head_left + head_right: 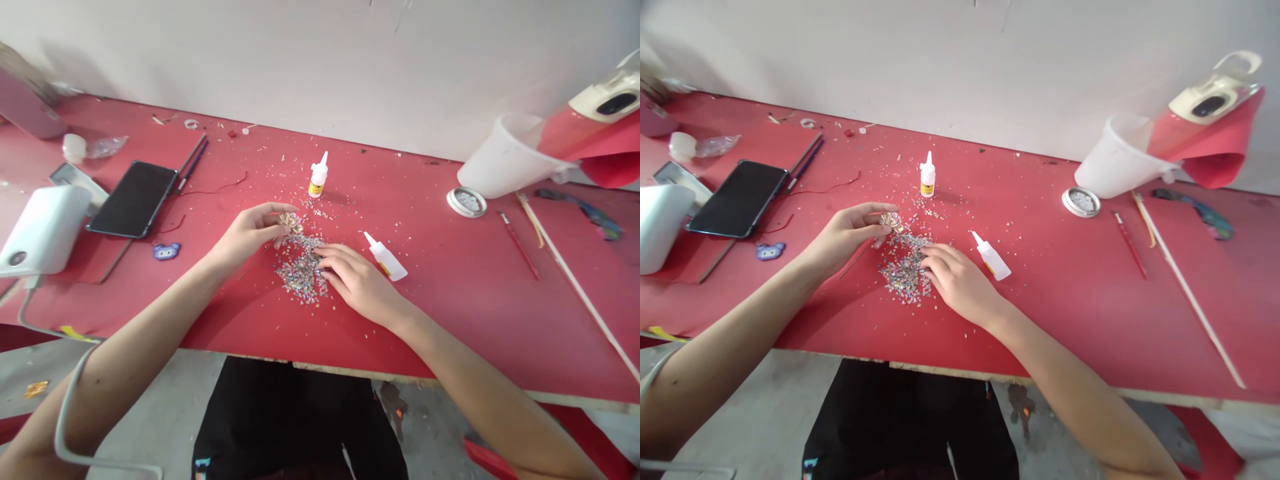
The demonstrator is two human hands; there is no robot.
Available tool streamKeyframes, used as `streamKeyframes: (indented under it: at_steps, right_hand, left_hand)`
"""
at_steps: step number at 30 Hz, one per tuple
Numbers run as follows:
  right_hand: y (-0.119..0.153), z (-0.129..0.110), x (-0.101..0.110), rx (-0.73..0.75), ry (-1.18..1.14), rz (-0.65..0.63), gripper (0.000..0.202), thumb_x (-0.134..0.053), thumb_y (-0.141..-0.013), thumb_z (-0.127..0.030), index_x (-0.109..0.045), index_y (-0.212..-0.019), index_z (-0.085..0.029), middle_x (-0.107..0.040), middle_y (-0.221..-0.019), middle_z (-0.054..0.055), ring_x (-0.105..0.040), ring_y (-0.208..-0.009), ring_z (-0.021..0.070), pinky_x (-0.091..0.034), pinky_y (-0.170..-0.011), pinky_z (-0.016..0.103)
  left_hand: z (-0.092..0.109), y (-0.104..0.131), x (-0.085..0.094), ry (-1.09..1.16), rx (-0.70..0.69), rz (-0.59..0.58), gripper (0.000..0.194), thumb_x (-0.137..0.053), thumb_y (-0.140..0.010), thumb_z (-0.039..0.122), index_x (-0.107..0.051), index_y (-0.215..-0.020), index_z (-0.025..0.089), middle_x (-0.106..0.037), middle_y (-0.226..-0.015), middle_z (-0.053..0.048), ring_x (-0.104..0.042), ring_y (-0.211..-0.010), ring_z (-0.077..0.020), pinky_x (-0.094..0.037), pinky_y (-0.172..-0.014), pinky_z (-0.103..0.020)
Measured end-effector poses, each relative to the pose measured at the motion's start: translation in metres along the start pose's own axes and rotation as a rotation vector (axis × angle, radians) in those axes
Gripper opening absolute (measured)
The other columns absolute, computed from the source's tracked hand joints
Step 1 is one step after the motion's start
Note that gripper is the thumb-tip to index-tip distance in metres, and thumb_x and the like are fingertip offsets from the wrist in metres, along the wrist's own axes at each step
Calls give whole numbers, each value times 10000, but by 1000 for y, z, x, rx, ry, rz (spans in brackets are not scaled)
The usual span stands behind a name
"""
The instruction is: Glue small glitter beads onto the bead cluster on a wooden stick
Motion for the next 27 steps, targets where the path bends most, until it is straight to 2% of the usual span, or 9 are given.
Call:
streamKeyframes:
  at_steps: [3, 6, 12, 14, 18, 22, 27]
  right_hand:
    - [0, -11, -2, 106, -72, -59, 133, -480, -962, -136, -577, -1041, -185, -663, -1155, 106, -583, -1185, 213, -528, -1008, 463]
    - [1, -19, 2, 208, -130, -62, 142, -488, -955, -119, -575, -1054, -173, -681, -1058, 92, -622, -1084, 191, -549, -966, 421]
    - [2, -16, 12, 233, -111, -22, 146, -510, -942, -117, -586, -1051, -178, -671, -953, 75, -615, -923, 181, -562, -841, 389]
    - [3, -14, 12, 231, -105, -19, 149, -518, -937, -116, -590, -1054, -175, -670, -959, 80, -610, -915, 182, -557, -822, 379]
    - [3, -15, 6, 229, -138, -63, 138, -505, -946, -121, -594, -1040, -168, -673, -927, 71, -617, -883, 170, -555, -817, 372]
    - [1, -19, 0, 232, -132, -81, 134, -496, -949, -116, -592, -1029, -165, -688, -998, 90, -627, -954, 184, -559, -854, 391]
    - [-2, -9, 6, 147, -63, 12, 140, -505, -941, -109, -575, -1035, -186, -681, -1097, 102, -604, -1081, 209, -554, -921, 429]
  left_hand:
    - [-2, -1, -7, 19, 1, -63, 360, -690, -806, 180, -646, -1161, 137, -593, -671, 15, -506, -580, -84, -423, -599, -232]
    - [-4, -1, -17, 71, 29, -157, 346, -677, -814, 173, -635, -1154, 130, -609, -713, 7, -513, -578, -77, -424, -576, -221]
    - [-6, 9, -38, 139, 149, -398, 360, -673, -814, 161, -620, -1168, 120, -638, -785, -21, -526, -586, -74, -426, -552, -213]
    - [-5, 12, -40, 165, 159, -433, 357, -676, -816, 163, -623, -1167, 123, -647, -800, -29, -528, -579, -69, -422, -541, -209]
    - [-2, 10, -30, 232, 167, -331, 345, -681, -813, 161, -624, -1151, 124, -669, -866, -60, -637, -691, -116, -469, -589, -224]
    - [-1, 8, -16, 242, 179, -208, 315, -672, -803, 135, -646, -1116, 121, -633, -755, -18, -663, -720, -133, -520, -717, -275]
    - [1, 10, -10, 150, 199, -189, 320, -677, -785, 129, -666, -1105, 141, -650, -773, -30, -656, -717, -128, -486, -637, -241]
Point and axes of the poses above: each hand's wrist, its own y-axis away from the middle knuckle, its own x-axis out of the back of the hand, z = x × y, the point moved 5 cm from there along -y, towards the middle knuckle
